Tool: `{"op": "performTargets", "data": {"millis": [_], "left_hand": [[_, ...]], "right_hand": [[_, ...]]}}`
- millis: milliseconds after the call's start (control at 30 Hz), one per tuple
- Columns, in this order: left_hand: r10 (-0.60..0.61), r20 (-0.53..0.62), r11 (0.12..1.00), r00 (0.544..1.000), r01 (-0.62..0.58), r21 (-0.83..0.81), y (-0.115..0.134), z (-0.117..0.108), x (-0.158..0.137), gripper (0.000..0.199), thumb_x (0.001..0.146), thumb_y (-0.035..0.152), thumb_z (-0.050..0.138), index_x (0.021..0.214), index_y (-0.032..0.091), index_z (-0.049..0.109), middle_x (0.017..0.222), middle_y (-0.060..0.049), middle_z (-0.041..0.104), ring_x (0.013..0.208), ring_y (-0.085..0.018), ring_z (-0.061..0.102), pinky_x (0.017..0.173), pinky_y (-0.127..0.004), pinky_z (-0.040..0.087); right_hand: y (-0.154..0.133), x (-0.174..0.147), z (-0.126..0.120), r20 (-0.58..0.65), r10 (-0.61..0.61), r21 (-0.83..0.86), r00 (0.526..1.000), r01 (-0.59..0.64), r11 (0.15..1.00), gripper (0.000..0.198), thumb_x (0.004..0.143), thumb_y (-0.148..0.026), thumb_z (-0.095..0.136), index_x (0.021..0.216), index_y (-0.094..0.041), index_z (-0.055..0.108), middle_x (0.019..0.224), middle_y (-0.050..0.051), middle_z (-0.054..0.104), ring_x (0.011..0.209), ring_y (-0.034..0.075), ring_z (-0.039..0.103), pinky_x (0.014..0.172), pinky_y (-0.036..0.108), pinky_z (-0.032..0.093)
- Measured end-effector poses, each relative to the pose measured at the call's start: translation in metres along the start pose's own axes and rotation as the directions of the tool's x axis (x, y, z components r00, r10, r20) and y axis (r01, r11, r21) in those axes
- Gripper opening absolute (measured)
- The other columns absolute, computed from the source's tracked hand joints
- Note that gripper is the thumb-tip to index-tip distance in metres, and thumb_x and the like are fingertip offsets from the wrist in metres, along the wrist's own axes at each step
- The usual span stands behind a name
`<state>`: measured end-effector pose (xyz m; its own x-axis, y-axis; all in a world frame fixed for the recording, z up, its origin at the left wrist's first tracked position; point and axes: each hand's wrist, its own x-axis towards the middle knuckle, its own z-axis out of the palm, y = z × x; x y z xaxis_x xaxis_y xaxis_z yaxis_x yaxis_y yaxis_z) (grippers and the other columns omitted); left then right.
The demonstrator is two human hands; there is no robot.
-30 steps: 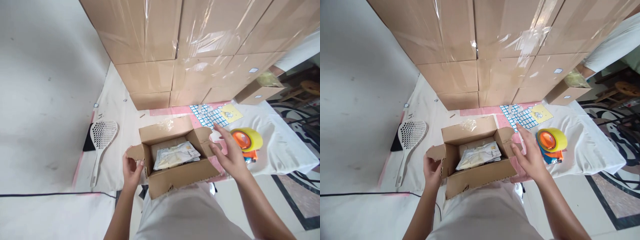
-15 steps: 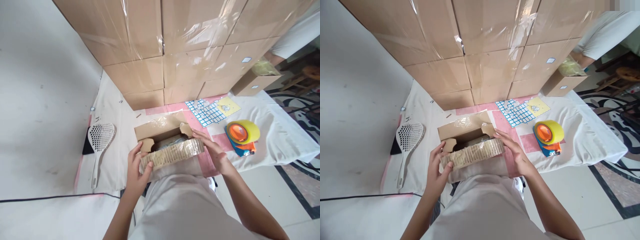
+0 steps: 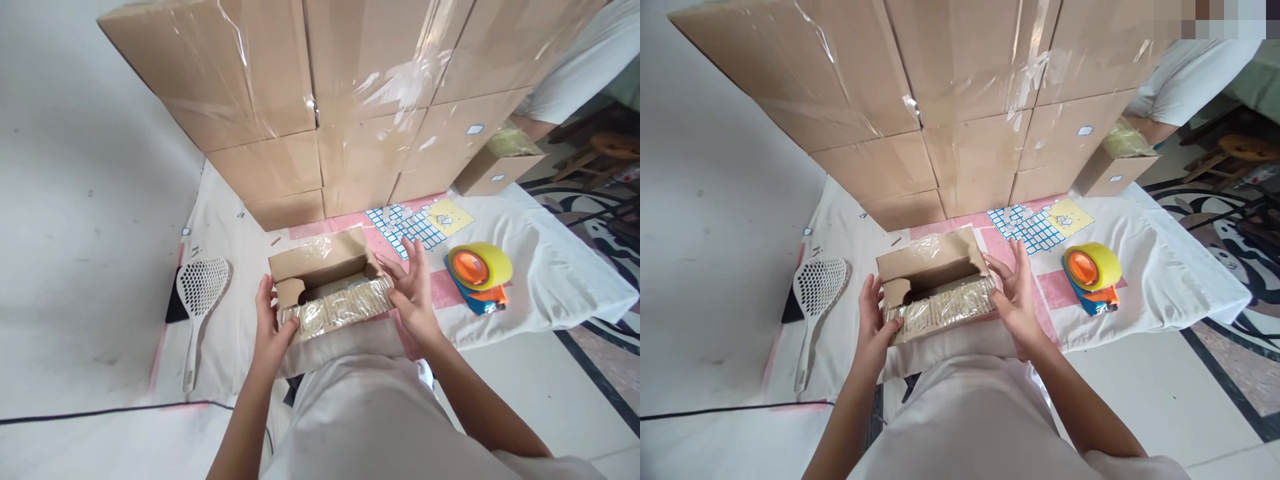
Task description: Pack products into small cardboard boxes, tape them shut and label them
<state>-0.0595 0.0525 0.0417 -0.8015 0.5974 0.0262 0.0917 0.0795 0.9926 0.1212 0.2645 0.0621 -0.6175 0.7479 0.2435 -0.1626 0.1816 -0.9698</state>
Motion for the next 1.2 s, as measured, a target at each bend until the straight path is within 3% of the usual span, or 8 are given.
{"op": "performTargets", "data": {"millis": [167, 267, 333, 500, 633, 800, 1033, 1200], "left_hand": [[0.057, -0.052, 0.998, 0.997, -0.058, -0.022, 0.0, 0.005, 0.002, 0.091, 0.074, 0.033, 0.083, 0.152, 0.041, 0.036, 0.161, -0.005, 0.034, 0.132, -0.024, 0.047, 0.11, -0.041, 0.041], [0.166, -0.071, 0.986, 0.984, -0.167, -0.016, 0.0, 0.002, 0.004, 0.096, 0.073, 0.03, 0.085, 0.152, 0.043, 0.033, 0.15, -0.006, 0.046, 0.125, -0.023, 0.052, 0.106, -0.04, 0.043], [0.262, -0.036, 0.957, 0.964, -0.255, 0.137, 0.004, -0.004, 0.006, 0.081, 0.076, 0.03, 0.083, 0.146, 0.041, 0.045, 0.139, -0.005, 0.054, 0.124, -0.025, 0.052, 0.105, -0.042, 0.042], [0.474, 0.222, 0.627, 0.852, -0.504, 0.594, 0.029, -0.013, 0.005, 0.025, 0.083, 0.033, 0.076, 0.108, 0.034, 0.073, 0.115, -0.004, 0.07, 0.111, -0.03, 0.053, 0.105, -0.047, 0.034], [0.467, 0.342, 0.397, 0.815, -0.539, 0.743, 0.043, 0.001, -0.009, 0.05, 0.083, 0.047, 0.073, 0.13, 0.032, 0.065, 0.12, -0.01, 0.07, 0.118, -0.036, 0.054, 0.111, -0.057, 0.025], [0.371, 0.37, 0.2, 0.852, -0.462, 0.864, 0.049, 0.023, -0.026, 0.057, 0.087, 0.054, 0.066, 0.137, 0.027, 0.062, 0.142, -0.019, 0.054, 0.133, -0.043, 0.044, 0.111, -0.064, 0.03], [0.49, 0.4, 0.24, 0.774, -0.561, 0.792, 0.036, 0.026, -0.022, 0.055, 0.089, 0.049, 0.067, 0.134, 0.016, 0.061, 0.148, -0.017, 0.053, 0.139, -0.036, 0.044, 0.112, -0.052, 0.044], [0.519, 0.43, 0.172, 0.738, -0.583, 0.794, 0.029, 0.025, -0.022, 0.048, 0.089, 0.046, 0.069, 0.132, 0.024, 0.065, 0.145, -0.013, 0.056, 0.139, -0.037, 0.045, 0.11, -0.053, 0.044]], "right_hand": [[0.003, 0.0, -0.013, 0.239, -0.056, -0.235, 0.969, 0.114, 0.965, 0.05, 0.1, -0.027, 0.05, 0.149, -0.032, 0.043, 0.13, 0.008, 0.066, 0.141, 0.028, 0.047, 0.121, 0.056, 0.03], [0.004, 0.002, -0.015, 0.269, -0.096, -0.306, 0.958, 0.179, 0.935, 0.049, 0.1, -0.031, 0.051, 0.149, -0.029, 0.043, 0.133, 0.01, 0.063, 0.14, 0.03, 0.046, 0.12, 0.055, 0.032], [0.006, 0.0, -0.013, 0.231, -0.09, -0.316, 0.969, 0.162, 0.935, 0.054, 0.099, -0.033, 0.052, 0.151, -0.029, 0.038, 0.143, 0.011, 0.054, 0.139, 0.03, 0.046, 0.118, 0.053, 0.037], [0.011, -0.005, -0.006, 0.136, -0.136, -0.363, 0.981, 0.177, 0.915, 0.052, 0.098, -0.03, 0.05, 0.149, -0.03, 0.039, 0.141, 0.012, 0.044, 0.137, 0.028, 0.044, 0.115, 0.051, 0.04], [0.01, -0.002, -0.009, 0.194, -0.217, -0.402, 0.957, 0.279, 0.872, 0.028, 0.099, -0.026, 0.047, 0.119, -0.027, 0.067, 0.143, 0.01, 0.045, 0.139, 0.03, 0.042, 0.113, 0.051, 0.04], [0.016, 0.001, -0.012, 0.224, -0.284, -0.395, 0.932, 0.353, 0.848, 0.029, 0.1, -0.024, 0.048, 0.12, -0.028, 0.069, 0.146, 0.008, 0.052, 0.138, 0.029, 0.046, 0.115, 0.054, 0.037], [0.036, -0.004, 0.002, 0.058, -0.363, -0.236, 0.93, 0.366, 0.9, 0.029, 0.1, -0.028, 0.045, 0.113, -0.026, 0.071, 0.144, 0.009, 0.054, 0.136, 0.029, 0.05, 0.112, 0.052, 0.042], [0.04, -0.004, 0.002, 0.05, -0.385, -0.211, 0.922, 0.386, 0.898, 0.026, 0.097, -0.026, 0.048, 0.107, -0.025, 0.072, 0.144, 0.009, 0.054, 0.136, 0.029, 0.05, 0.113, 0.052, 0.041]]}}
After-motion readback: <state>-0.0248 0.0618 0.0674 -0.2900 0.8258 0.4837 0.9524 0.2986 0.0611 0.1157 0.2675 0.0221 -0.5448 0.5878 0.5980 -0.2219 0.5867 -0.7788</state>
